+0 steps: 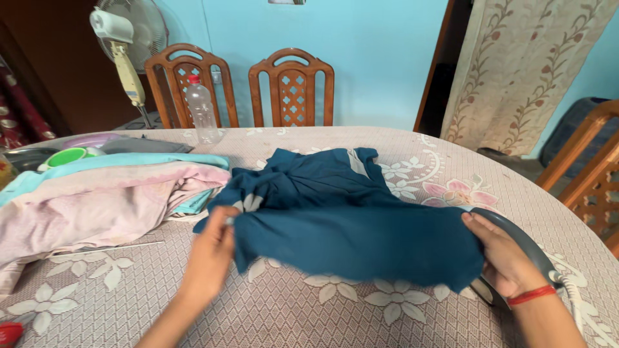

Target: The person irons a white t-shirt on a table, folds it, and places it aside. Then the person irons a dark blue t-shirt, smoothing the fabric with the iron across the body and sleeves.

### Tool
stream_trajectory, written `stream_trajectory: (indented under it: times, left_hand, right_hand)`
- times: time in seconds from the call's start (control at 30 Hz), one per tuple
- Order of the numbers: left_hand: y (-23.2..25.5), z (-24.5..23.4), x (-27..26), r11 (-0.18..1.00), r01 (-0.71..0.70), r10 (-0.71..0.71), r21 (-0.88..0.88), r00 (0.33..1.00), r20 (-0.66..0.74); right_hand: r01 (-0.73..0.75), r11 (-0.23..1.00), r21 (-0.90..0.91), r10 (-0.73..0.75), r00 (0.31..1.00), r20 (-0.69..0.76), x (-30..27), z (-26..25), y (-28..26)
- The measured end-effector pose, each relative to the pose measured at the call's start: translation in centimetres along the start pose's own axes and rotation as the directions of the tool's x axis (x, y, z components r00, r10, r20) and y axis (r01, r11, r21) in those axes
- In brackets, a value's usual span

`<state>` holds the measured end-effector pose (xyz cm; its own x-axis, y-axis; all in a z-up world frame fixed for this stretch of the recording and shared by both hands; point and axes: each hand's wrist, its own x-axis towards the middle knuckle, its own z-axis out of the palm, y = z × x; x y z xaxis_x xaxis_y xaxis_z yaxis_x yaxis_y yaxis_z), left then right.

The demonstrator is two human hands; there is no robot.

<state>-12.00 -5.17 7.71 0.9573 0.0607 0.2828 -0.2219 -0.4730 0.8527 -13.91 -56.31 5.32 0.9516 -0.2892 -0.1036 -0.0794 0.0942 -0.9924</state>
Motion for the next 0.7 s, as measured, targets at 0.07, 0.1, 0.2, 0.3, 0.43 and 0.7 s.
stream_trajectory:
  times: [0.07,0.1,0.2,0.3,0.43,0.7]
  left_hand:
    - [-1.1,-0.9,1.3,0.906,-0.063,0.047,-0.418,0.998,-0.047]
    - [-1.5,-1.2,1.6,0.792,-0.097,0.065,-0.602,0.995,-0.075]
    - [-1.9,-2.5,1.2,0.440,0.114,-0.174,-0.891,0.984,0.040]
    - [-2.4,-3.5,0.3,0.246,0.437,-0.515,-0.865,0.815,0.265]
    - [-6.4,-3.6,-2.2,0.600,0.652,-0.450,-0.464,0.754,0.479]
    - [-7.2,-6.8,-3.4,0.789,0.384,-0.598,0.480,0.660,0.455]
  right_hand:
    - [0.035,0.972,0.234,-0.056,0.995,0.083,0.2,0.2,-0.2]
    - [0.064,0.946,0.317,-0.107,0.987,0.121,-0.1,0.4,-0.2]
    - [0.121,0.869,0.480,-0.304,0.896,0.324,-2.0,0.7,-1.3]
    - [0.025,0.977,0.210,-0.072,0.972,0.222,-4.1,2.4,-2.7]
    - [-0.151,0.962,-0.229,0.188,0.971,0.149,-7.6,3.7,-1.9]
    - [-0.067,0.395,-0.916,0.328,0.942,0.073,-5.7,-1.1,3.3]
